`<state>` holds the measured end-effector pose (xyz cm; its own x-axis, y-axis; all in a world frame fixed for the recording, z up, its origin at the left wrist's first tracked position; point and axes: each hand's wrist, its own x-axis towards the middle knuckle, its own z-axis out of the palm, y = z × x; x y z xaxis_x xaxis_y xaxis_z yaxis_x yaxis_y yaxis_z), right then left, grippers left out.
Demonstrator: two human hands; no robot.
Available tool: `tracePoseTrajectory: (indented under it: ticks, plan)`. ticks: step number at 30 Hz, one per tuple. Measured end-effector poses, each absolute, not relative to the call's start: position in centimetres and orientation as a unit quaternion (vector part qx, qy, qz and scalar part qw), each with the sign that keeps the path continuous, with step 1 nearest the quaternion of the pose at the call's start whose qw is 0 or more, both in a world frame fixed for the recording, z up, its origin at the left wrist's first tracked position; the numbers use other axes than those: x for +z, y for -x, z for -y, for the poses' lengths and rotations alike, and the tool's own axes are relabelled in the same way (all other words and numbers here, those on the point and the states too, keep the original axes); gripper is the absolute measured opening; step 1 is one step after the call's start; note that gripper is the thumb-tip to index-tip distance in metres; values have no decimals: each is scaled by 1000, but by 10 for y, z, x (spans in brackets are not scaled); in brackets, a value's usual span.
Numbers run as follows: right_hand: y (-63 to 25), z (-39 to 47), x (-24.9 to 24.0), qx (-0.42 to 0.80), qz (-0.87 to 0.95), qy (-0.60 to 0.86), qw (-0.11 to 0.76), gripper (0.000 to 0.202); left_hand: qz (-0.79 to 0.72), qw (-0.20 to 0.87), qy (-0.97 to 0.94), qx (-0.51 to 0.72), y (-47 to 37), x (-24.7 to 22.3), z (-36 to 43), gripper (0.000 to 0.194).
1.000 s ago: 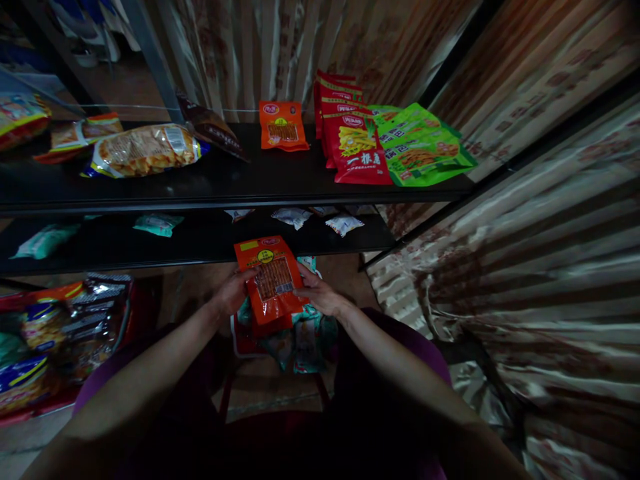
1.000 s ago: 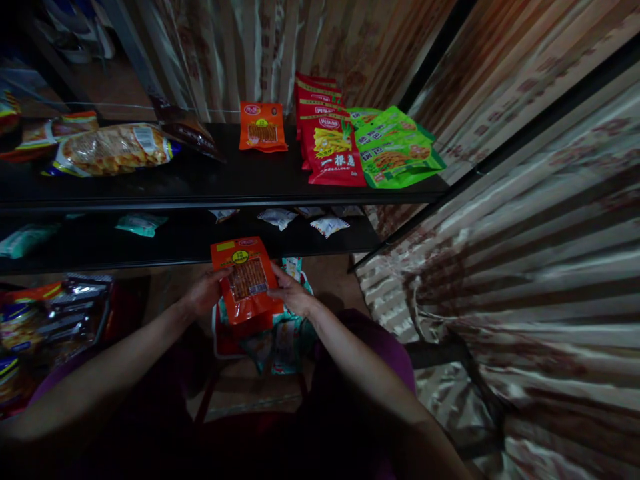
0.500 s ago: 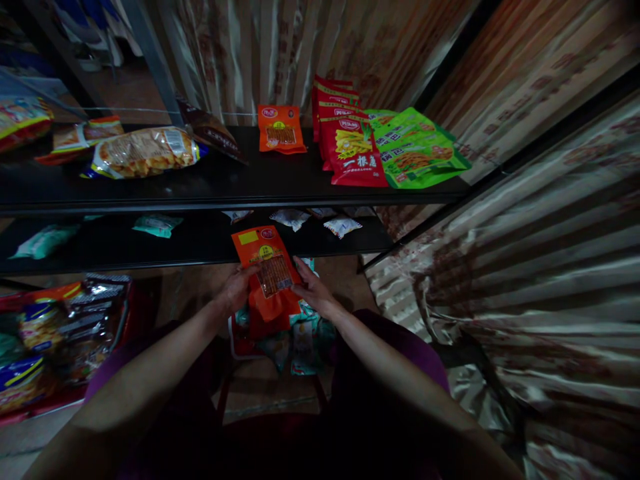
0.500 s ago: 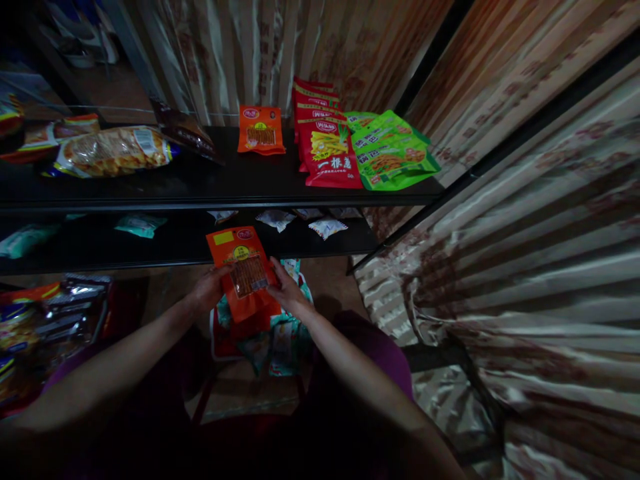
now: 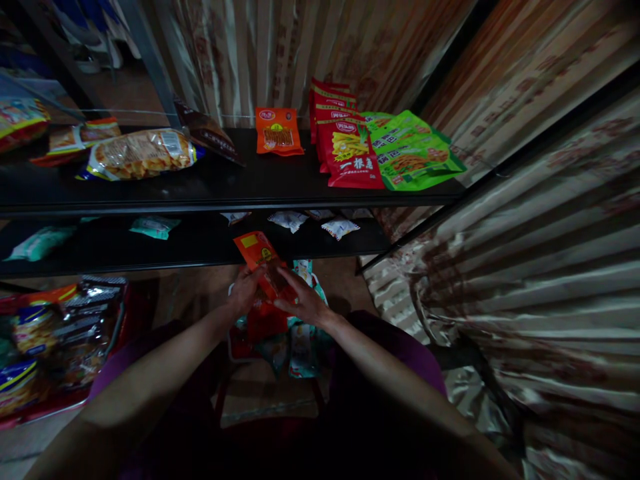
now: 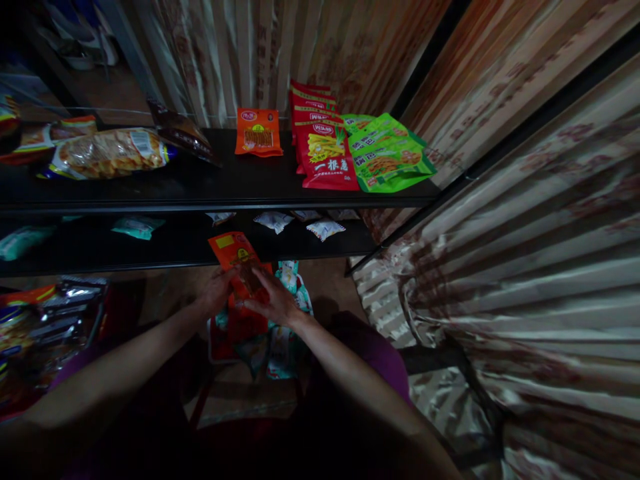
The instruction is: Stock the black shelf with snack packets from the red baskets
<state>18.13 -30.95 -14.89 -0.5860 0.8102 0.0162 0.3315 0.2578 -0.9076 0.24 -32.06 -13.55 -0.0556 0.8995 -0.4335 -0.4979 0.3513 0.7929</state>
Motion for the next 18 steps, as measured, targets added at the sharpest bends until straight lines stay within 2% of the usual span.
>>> tracePoseTrajectory:
  ticks: [3, 5, 9, 13, 18]
  plan:
    - [-177, 310, -155, 490, 761, 355, 232, 94, -510, 635, -209, 541, -12, -131, 324, 36]
    - [-174, 311, -158, 495, 761, 342, 243, 99, -498, 646, -222, 535, -17, -128, 326, 41]
    - [-173, 311, -156, 513, 730, 354, 282, 94, -461, 653, -275, 534, -19, -120, 329, 52]
    - [-177, 309, -145, 590, 660, 340, 317, 86, -422, 688, -308, 503, -14, -117, 332, 58]
    - [-180, 311, -142, 728, 444, 358, 380, 73, -428, 702, -333, 462, -6, -127, 342, 57]
